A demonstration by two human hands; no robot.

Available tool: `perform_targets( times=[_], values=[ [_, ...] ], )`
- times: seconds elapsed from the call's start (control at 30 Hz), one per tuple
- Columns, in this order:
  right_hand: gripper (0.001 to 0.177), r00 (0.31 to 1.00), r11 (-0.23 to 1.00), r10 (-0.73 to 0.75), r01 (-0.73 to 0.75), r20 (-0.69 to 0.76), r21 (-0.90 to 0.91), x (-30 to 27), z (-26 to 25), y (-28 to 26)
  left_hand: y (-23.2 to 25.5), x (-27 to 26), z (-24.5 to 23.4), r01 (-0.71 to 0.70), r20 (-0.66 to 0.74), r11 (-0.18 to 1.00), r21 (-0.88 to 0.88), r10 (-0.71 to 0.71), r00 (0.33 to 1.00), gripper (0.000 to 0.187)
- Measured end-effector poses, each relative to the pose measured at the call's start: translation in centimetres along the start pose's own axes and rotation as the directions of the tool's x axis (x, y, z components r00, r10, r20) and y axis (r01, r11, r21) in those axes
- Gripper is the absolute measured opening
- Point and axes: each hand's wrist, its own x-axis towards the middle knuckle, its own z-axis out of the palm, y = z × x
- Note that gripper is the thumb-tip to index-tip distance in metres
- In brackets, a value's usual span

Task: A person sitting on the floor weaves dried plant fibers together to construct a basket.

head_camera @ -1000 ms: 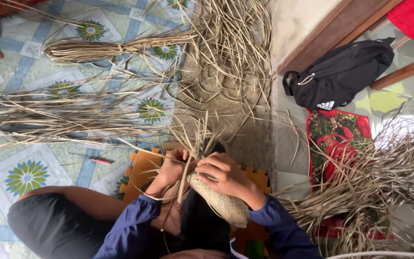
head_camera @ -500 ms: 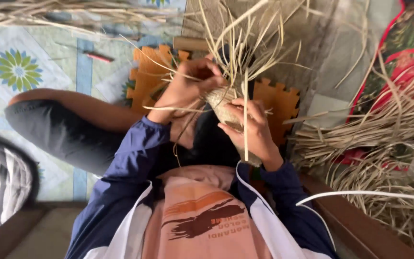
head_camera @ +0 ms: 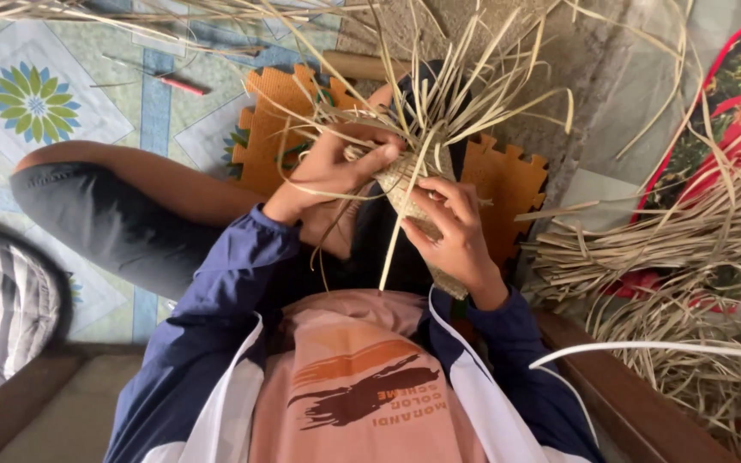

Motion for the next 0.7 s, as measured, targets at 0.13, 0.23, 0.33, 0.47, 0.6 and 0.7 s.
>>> perform_targets(
  times=[0.13,0.23,0.33,0.47,0.6,0.7],
  values=[
    [0.038,1.000,1.000,0.020,-0.020,-0.011,-0.001,-0.2,0.2,-0.1,-2.0,0.9,1.7,0.110,-0.015,0.991,-0.072,-0.112,0.994,0.019],
    [0.038,0.999,0.999,0.037,-0.037,-0.012,-0.007,-0.3,0.1,-0.4,-2.4,1.1,2.1,0.145,0.006,0.988,-0.048,-0.145,0.989,0.019],
    [0.040,0.999,0.999,0.042,-0.042,0.007,-0.006,0.2,-0.5,-0.7,-1.6,0.9,2.2,0.174,0.025,0.984,-0.023,-0.173,0.985,0.014],
    [0.026,0.987,0.989,0.145,-0.144,-0.064,0.015,1.1,-1.8,-1.2,1.1,-0.1,2.4,0.106,0.029,0.984,0.144,-0.111,0.993,0.012],
    [0.022,0.984,0.979,0.163,-0.170,-0.074,-0.111,2.1,-2.6,-1.1,0.4,-0.4,3.4,0.047,0.010,0.966,0.254,-0.051,0.999,0.013],
    [0.023,0.984,0.973,0.161,-0.171,-0.070,-0.157,1.0,-1.7,0.1,-0.4,-0.2,4.7,0.044,-0.062,0.987,0.153,-0.035,0.997,0.021]
  ],
)
